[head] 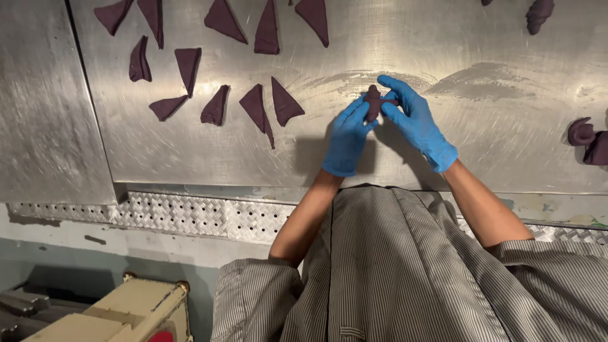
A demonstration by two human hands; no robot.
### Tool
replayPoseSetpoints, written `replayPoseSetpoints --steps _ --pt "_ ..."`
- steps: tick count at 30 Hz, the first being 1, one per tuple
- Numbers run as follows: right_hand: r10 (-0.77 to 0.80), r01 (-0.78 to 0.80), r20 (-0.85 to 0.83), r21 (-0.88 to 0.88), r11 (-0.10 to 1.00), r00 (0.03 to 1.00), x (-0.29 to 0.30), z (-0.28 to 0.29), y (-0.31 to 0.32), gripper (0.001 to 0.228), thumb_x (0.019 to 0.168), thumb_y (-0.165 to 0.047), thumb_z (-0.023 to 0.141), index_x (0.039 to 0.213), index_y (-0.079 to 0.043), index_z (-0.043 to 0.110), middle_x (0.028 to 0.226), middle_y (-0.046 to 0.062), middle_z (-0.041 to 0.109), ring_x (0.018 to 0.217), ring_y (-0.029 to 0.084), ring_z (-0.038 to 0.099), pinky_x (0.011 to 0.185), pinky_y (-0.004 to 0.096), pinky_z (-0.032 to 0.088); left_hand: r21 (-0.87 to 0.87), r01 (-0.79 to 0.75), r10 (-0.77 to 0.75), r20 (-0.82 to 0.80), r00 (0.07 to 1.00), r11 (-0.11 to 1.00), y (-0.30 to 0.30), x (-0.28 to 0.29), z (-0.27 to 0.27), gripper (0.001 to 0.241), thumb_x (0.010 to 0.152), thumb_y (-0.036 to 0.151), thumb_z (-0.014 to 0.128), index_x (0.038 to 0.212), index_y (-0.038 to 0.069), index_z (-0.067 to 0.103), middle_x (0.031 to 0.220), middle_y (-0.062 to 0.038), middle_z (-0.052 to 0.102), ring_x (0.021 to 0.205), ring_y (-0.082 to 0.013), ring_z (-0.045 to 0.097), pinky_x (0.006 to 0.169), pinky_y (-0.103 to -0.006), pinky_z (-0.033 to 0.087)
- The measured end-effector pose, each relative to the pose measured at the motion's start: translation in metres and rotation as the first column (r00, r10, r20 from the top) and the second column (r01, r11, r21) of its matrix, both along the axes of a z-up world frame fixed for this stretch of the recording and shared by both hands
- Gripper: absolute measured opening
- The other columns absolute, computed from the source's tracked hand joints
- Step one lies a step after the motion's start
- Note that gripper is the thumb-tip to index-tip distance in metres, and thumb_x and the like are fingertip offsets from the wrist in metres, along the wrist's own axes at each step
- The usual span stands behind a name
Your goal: Rolling and shaping triangular pieces of purple dough on a stainless steel table.
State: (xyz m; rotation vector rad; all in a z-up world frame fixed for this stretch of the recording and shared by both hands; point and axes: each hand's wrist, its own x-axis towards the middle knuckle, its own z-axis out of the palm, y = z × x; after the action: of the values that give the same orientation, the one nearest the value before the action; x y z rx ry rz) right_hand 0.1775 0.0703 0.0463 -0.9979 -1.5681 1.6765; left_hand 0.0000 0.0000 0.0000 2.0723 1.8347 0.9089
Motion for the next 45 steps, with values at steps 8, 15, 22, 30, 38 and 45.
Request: replayPoseSetpoints --steps 8,15,22,30,38,45 --pt "-0.062 0.045 0.086 0.179 0.983 0.994 0.006 0.071 -0.004 0.057 0.099 -0.008 0.068 0.153 -0.003 0.053 0.1 0.002 0.063 0.096 0.012 0.059 0.1 0.032 0.05 -0.197 0.315 0.268 0.942 -0.202 0.928 -0.001 0.019 0.068 0.044 0.111 0.01 0.052 0.152 -0.004 0.048 0.144 -0.014 0.059 0.127 -0.0206 0.061 0.109 -0.0366 0.051" --pt "-0.086 0.073 0.066 0.191 0.979 0.994 0.015 0.093 -0.005 0.054 0.097 -0.007 0.068 0.15 -0.005 0.056 0.1 0.002 0.065 0.096 0.012 0.062 0.096 0.03 0.053 -0.138 0.382 0.261 0.921 -0.29 0.914 -0.004 0.028 0.081 0.047 0.111 0.011 0.05 0.155 -0.003 0.042 0.148 -0.009 0.056 0.13 -0.0182 0.058 0.11 -0.0376 0.048" --pt "-0.143 0.139 0.033 0.109 0.984 0.989 0.03 0.1 -0.004 0.05 0.1 -0.011 0.066 0.149 -0.007 0.057 0.099 0.001 0.066 0.092 0.01 0.061 0.089 0.028 0.054 -0.151 0.371 0.248 0.941 -0.23 0.916 0.0 0.033 0.083 0.046 0.113 0.013 0.05 0.155 -0.006 0.043 0.144 -0.013 0.058 0.127 -0.0198 0.059 0.109 -0.0388 0.047" --pt "-0.114 0.113 -0.016 -0.046 0.993 0.993 0.042 0.111 0.003 0.049 0.099 -0.013 0.07 0.147 -0.006 0.062 0.086 0.0 0.057 0.079 0.009 0.055 0.076 0.026 0.049 -0.017 0.449 0.156 0.949 -0.273 0.893 0.013 0.039 0.104 0.049 0.113 0.011 0.053 0.157 -0.006 0.043 0.138 -0.011 0.061 0.118 -0.0187 0.06 0.108 -0.0349 0.047" --pt "-0.111 0.112 0.014 -0.193 0.975 0.994 0.07 0.078 0.028 0.053 0.094 -0.02 0.068 0.143 -0.005 0.058 0.116 0.003 0.069 0.1 0.013 0.064 0.091 0.029 0.053 -0.114 0.538 0.239 0.956 -0.17 0.835 0.042 0.056 0.111 0.047 0.113 0.016 0.047 0.154 -0.006 0.044 0.141 -0.011 0.06 0.123 -0.0194 0.061 0.11 -0.0338 0.049" --pt "-0.115 0.094 -0.05 -0.312 0.945 0.992 0.107 0.024 0.049 0.045 0.1 -0.026 0.061 0.137 0.0 0.061 0.128 0.002 0.07 0.118 0.012 0.063 0.105 0.029 0.048 -0.231 0.544 0.382 0.906 -0.181 0.807 0.081 0.104 0.062 0.044 0.108 0.011 0.049 0.152 0.007 0.045 0.143 -0.007 0.06 0.116 -0.0163 0.06 0.098 -0.0305 0.051"
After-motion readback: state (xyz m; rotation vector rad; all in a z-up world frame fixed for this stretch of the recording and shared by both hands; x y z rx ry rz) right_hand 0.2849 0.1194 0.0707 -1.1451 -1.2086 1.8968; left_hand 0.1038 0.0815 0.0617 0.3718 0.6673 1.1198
